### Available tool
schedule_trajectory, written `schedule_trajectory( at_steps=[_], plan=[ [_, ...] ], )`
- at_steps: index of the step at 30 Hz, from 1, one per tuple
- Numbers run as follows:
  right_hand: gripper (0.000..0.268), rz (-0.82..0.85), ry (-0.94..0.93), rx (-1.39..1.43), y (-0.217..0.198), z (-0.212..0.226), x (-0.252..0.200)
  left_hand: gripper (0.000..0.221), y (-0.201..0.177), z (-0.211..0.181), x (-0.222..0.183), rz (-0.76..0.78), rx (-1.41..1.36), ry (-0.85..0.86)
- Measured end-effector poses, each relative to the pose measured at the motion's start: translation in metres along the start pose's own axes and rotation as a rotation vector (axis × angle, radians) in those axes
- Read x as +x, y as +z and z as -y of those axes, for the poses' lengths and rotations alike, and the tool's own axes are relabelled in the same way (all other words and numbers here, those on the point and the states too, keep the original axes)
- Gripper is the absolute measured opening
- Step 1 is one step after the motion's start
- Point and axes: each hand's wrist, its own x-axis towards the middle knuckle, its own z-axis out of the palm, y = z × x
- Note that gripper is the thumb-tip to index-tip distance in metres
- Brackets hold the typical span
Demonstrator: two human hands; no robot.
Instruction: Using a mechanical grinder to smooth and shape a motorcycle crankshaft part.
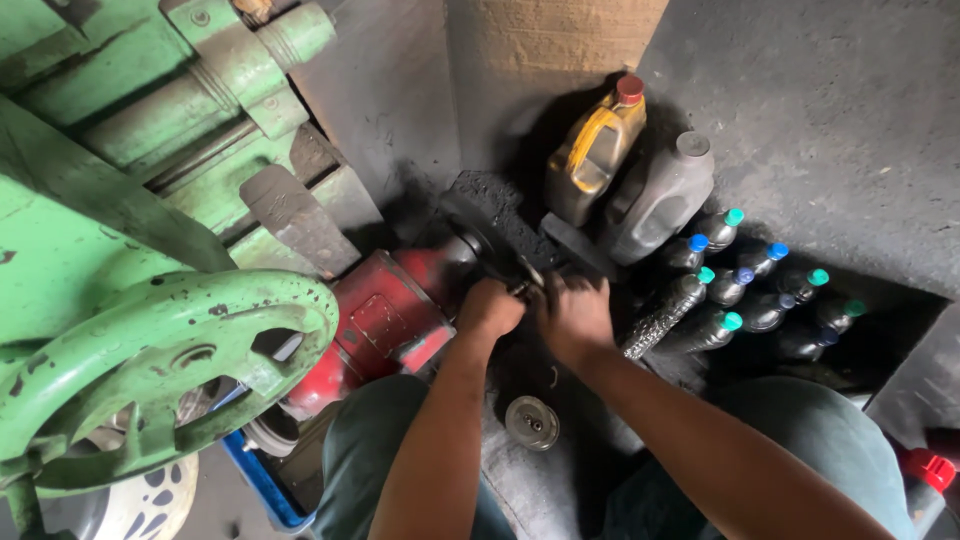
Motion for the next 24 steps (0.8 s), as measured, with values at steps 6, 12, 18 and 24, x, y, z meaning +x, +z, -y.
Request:
schedule_trajectory(
  at_steps=[6, 12, 18, 24],
  plan=[
    [0.036, 0.209, 0.133, -0.006, -0.030, 0.021, 0.023, 0.037, -0.014, -0.010, -0.013, -0.007, 0.008, -0.069],
    [0.046, -0.015, 0.111, 0.062, 0.037, -0.012, -0.018, 0.034, 0.001, 0.004, 0.000, 0.041, 0.080, -0.028],
    [0.041, -0.104, -0.058, 0.092, 0.023, -0.015, -0.003, 0.036, -0.004, -0.005, -0.001, 0.056, 0.112, -0.049],
    [0.043, 0.307, 0.187, -0.114, -0.019, 0.012, 0.025, 0.041, -0.010, -0.012, -0.011, -0.016, 0.027, -0.115]
  ],
)
